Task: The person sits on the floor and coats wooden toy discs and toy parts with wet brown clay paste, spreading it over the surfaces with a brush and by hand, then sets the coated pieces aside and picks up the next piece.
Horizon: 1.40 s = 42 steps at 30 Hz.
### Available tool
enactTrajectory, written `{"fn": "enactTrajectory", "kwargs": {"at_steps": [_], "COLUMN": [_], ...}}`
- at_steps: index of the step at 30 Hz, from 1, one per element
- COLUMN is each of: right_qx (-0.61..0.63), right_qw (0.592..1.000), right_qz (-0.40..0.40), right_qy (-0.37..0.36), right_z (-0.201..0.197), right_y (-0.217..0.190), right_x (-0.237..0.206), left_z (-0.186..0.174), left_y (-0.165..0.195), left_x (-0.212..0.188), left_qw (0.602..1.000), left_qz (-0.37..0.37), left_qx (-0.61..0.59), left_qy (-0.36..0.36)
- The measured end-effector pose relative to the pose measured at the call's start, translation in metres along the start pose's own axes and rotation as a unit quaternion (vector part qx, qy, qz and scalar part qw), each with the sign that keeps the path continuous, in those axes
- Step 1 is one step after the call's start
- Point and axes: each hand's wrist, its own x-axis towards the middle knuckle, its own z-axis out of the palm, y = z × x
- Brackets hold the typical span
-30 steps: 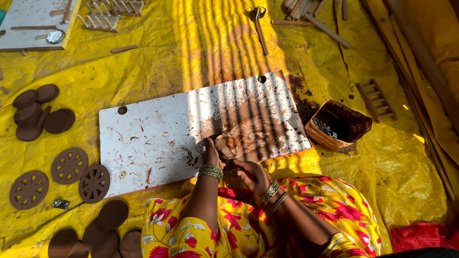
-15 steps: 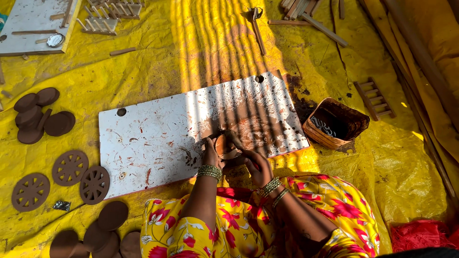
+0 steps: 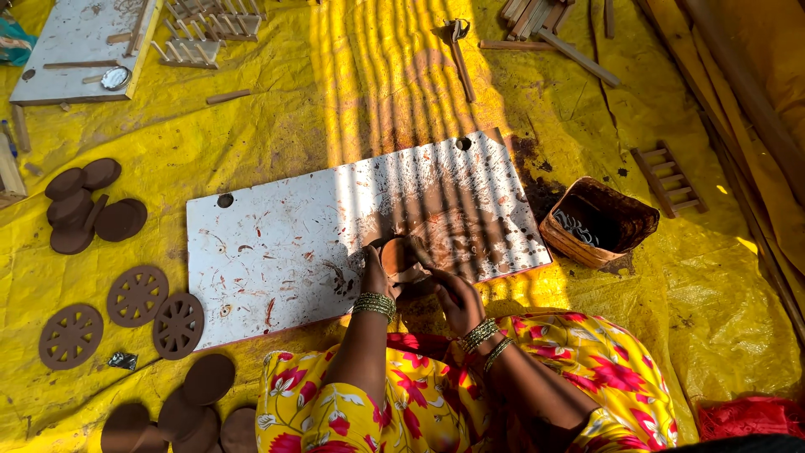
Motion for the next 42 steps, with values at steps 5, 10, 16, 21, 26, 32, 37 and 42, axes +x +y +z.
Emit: {"fn": "enactTrajectory", "kwargs": {"at_steps": [5, 10, 16, 21, 26, 32, 37, 42], "right_qx": [-0.084, -0.052, -0.116, -0.074, -0.045, -0.202, -0.148, -0.189], "right_qw": [0.967, 0.994, 0.988, 0.996, 0.997, 0.959, 0.985, 0.979], "right_qz": [-0.224, -0.092, -0.101, -0.018, 0.059, -0.197, -0.081, -0.054], "right_qy": [-0.090, -0.017, -0.029, -0.038, 0.002, -0.027, -0.038, -0.056], "right_z": [-0.002, 0.001, -0.003, -0.010, -0.016, -0.022, -0.028, -0.033], "right_y": [0.006, 0.015, 0.011, 0.001, -0.011, -0.014, -0.011, -0.017], "right_x": [0.001, -0.001, -0.007, -0.012, -0.021, -0.019, -0.020, -0.019], "left_z": [0.002, -0.001, -0.005, -0.006, -0.003, -0.004, -0.003, -0.001], "left_y": [0.004, 0.004, 0.002, 0.006, 0.006, 0.005, 0.006, 0.005], "left_x": [-0.005, -0.007, 0.003, -0.002, -0.009, -0.007, -0.006, -0.004], "left_qw": [0.996, 0.998, 0.989, 0.999, 0.999, 0.999, 0.999, 0.998], "left_qz": [0.058, 0.014, 0.144, 0.031, 0.013, 0.019, 0.009, 0.011], "left_qx": [-0.040, 0.023, 0.017, 0.026, -0.026, 0.027, 0.029, 0.049], "left_qy": [-0.049, 0.053, -0.019, 0.035, 0.014, 0.030, 0.031, 0.035]}}
